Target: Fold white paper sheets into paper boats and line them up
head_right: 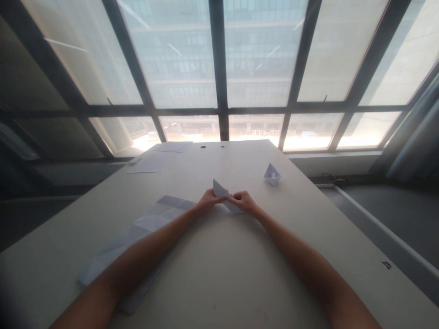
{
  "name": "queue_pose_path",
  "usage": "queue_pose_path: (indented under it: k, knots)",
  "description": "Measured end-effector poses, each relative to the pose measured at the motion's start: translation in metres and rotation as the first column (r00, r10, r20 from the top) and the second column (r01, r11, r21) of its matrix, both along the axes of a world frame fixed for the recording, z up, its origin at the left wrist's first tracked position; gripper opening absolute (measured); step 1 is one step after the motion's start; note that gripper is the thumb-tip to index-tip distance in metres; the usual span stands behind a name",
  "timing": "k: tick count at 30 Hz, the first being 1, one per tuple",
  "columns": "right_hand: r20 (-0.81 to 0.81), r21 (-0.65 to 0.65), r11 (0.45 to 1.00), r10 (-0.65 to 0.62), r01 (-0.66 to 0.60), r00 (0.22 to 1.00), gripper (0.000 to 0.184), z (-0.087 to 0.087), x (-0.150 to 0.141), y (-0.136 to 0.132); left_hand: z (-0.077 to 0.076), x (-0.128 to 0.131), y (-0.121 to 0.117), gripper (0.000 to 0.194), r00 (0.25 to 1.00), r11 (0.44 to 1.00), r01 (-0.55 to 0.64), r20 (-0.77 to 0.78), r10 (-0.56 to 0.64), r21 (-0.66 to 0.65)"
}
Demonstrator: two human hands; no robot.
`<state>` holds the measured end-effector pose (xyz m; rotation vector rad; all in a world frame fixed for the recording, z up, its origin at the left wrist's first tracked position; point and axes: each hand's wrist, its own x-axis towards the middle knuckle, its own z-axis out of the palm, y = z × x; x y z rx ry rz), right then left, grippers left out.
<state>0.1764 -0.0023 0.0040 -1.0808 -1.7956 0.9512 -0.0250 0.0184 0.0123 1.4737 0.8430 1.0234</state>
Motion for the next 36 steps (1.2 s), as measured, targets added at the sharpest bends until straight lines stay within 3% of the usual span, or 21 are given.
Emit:
queue_pose_path:
  k: [9,18,28,36]
  knots:
    - [-0.105,-0.012,0.990,-0.138,0.138,0.985,0.045,-0.0026,-0.0107,-0.0034,0.0037,0.0004,-0.0029,0.049,0.997,0.998,0.038,-0.069,-0.041,-0.044]
    - [-0.132,-0.032,0.998,-0.062,0.059,0.989,0.041,-0.0028,-0.0091,-0.0022,0.0098,-0.0040,-0.0051,0.043,0.972,0.988,0.147,-0.179,-0.153,-0.049]
    - [-0.068,0.020,0.999,-0.040,0.041,0.997,0.046,-0.0022,-0.0110,-0.0048,0.0081,-0.0026,-0.0072,0.048,0.984,0.997,0.046,-0.171,-0.057,-0.064]
    - [0.025,0.000,0.995,0.098,-0.098,0.995,0.041,-0.0028,-0.0080,-0.0051,0.0015,0.0004,-0.0038,0.044,0.996,0.974,0.023,0.085,-0.004,-0.224]
